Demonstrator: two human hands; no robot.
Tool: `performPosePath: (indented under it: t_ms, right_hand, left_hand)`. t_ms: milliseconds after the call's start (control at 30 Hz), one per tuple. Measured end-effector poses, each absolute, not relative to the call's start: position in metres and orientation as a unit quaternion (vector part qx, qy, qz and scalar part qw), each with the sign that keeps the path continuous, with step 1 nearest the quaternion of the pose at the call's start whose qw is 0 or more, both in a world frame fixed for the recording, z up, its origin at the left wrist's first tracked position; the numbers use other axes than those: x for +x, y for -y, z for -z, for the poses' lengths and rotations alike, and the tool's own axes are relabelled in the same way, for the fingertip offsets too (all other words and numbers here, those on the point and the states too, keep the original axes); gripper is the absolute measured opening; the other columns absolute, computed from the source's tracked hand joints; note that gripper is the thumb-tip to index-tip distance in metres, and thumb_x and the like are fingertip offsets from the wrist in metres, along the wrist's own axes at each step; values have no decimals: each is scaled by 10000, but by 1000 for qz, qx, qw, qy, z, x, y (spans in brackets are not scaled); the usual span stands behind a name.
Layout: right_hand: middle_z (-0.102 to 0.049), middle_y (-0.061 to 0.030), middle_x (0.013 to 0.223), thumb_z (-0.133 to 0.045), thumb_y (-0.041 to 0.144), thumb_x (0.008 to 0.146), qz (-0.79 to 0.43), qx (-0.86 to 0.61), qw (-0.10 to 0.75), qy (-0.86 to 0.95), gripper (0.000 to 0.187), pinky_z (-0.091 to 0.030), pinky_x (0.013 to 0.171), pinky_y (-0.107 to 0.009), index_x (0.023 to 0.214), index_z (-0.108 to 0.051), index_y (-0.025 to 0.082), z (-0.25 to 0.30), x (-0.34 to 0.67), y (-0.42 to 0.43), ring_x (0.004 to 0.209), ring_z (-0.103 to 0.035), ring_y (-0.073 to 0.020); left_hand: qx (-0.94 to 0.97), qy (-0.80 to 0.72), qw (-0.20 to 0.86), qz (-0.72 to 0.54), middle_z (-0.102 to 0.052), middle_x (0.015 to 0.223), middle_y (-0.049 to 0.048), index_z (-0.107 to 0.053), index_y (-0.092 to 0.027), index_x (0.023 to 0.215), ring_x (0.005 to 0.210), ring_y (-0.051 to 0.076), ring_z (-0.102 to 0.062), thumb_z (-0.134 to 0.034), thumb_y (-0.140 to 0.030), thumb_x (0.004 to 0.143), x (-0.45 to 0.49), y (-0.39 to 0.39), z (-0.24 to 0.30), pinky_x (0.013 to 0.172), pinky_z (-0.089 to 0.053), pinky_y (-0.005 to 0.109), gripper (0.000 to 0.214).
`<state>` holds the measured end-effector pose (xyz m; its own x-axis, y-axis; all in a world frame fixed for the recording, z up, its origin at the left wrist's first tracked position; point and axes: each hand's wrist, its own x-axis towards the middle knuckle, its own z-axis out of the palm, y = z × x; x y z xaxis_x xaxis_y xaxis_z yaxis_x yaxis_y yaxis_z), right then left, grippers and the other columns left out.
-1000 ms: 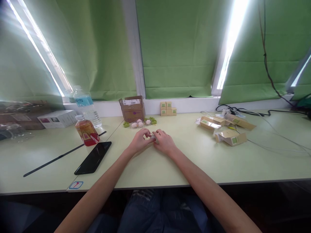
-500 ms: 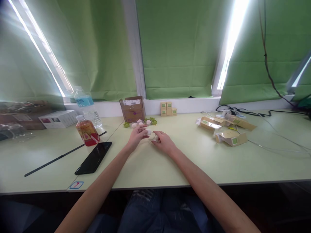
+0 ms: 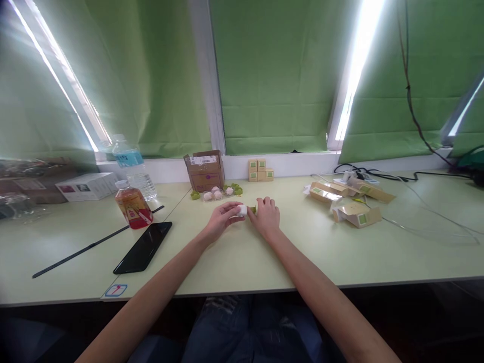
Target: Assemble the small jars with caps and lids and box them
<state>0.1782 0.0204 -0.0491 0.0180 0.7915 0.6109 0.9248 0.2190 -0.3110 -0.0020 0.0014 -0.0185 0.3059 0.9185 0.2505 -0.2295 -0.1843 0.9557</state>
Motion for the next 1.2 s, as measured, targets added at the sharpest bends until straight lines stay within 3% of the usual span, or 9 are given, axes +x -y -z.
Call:
performPosePath:
  t_ms: [100,233,400,500,667,867,1200]
  right_hand:
    - [-636,-188,1090,-614,436,926,85,-651,298,693,349,-491,816,-424,1162,-619,179,48,173,-23,1042,-574,-334]
    - [-661,-212,1130,-587,338,939,41,-663,257,702,308,-480,884,-469,1190,-589,159,45,163,-27,1088,-601,-353]
    - [-696,-154,1150,-604,331,930,-60,-599,350,718,486,-520,901,-412,1373,-508,156,51,173,-32,1103,-634,-290]
    - [-704,-90,1103,-686,275,850,-158,-512,415,735,616,-559,866,-361,1425,-490,174,55,182,-34,1010,-659,-221]
    - [-677,-116,1240,-703,181,803,-230,-407,469,750,521,-598,868,-353,1318,-625,178,54,181,-33,1054,-666,-207]
    - [-680,-112,1201,-712,145,811,-193,-345,455,798,473,-612,839,-383,1280,-668,186,52,177,-29,1044,-664,-236]
    - [-684,-112,1175,-703,111,836,-146,-326,474,805,455,-601,896,-435,1282,-671,196,53,177,-28,1004,-674,-242]
  left_hand:
    - [629,-320,528,-473,-737,1059,115,-713,-140,1050,950,208,-699,-807,-427,793,5,6,22,898,-597,399,396]
    - [717,-382,377,-444,-727,1046,78,-714,-171,1037,897,175,-677,-728,-399,848,1,4,28,853,-569,320,296]
    - [727,-433,274,-457,-710,1065,79,-709,-180,1132,903,176,-651,-708,-367,846,-13,-13,36,857,-565,326,342]
    - [709,-435,288,-475,-710,1113,102,-716,-174,1134,975,202,-650,-718,-401,852,-19,-19,37,835,-580,330,362]
    - [647,-404,368,-532,-705,1156,130,-687,-145,1173,991,226,-668,-782,-412,802,-20,-23,33,816,-623,383,466]
    - [644,-409,363,-535,-732,1035,125,-709,-132,1022,889,226,-702,-850,-409,739,-19,-23,30,806,-616,402,420]
    - [627,-404,408,-526,-769,954,117,-726,-131,1026,915,242,-734,-835,-336,764,-7,-11,29,868,-592,397,351]
